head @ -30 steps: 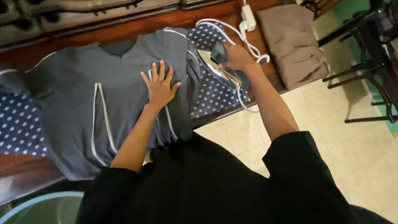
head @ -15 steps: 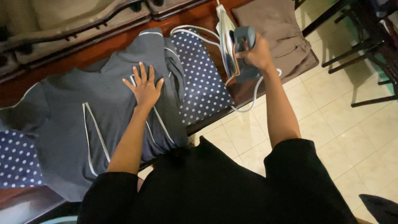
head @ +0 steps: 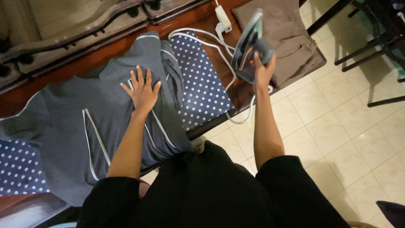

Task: The person picks up a garment from a bucket, spreads it across an ironing board, and irons different sections of the fabric before folding it.

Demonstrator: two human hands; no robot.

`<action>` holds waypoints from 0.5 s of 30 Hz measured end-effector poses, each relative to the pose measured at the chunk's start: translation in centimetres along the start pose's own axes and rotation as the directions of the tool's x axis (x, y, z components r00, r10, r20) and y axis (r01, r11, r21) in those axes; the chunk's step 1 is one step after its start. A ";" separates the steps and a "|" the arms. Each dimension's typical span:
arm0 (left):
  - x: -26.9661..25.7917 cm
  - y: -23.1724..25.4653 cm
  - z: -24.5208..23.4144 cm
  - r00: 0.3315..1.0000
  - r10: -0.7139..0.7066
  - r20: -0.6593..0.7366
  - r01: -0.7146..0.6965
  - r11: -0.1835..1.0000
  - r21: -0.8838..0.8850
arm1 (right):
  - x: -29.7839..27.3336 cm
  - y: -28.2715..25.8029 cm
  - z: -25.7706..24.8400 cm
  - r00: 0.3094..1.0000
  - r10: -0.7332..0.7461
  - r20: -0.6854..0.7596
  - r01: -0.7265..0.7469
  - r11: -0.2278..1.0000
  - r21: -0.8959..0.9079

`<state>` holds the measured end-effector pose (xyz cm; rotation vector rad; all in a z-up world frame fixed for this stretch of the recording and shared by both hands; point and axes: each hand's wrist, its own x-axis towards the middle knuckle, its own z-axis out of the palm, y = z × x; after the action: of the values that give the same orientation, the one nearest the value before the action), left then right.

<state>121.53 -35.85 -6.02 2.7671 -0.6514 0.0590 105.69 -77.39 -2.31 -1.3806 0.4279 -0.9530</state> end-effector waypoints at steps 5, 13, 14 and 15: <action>-0.3 -0.5 0.3 0.996 0.052 -0.073 -0.052 0.999 0.008 | -1.1 6.7 -1.4 0.975 -0.073 -0.209 0.093 0.992 0.086; -0.2 -1.1 0.6 0.992 0.020 -0.123 -0.026 0.998 -0.052 | -3.0 7.7 -1.5 0.978 -0.133 -0.163 0.104 0.979 -0.178; -0.2 -2.0 0.5 0.994 0.021 -0.103 -0.034 0.992 -0.125 | -4.7 6.4 -0.9 0.931 -0.309 -0.196 0.208 0.888 -0.409; -0.6 -3.1 0.3 0.993 -0.012 -0.114 -0.001 0.993 -0.117 | -6.9 4.8 0.3 0.921 -0.336 -0.196 0.239 0.887 -0.396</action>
<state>122.40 -33.03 -7.18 2.6303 -0.5980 0.1714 103.50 -72.30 -8.64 -1.6964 0.6331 -1.3623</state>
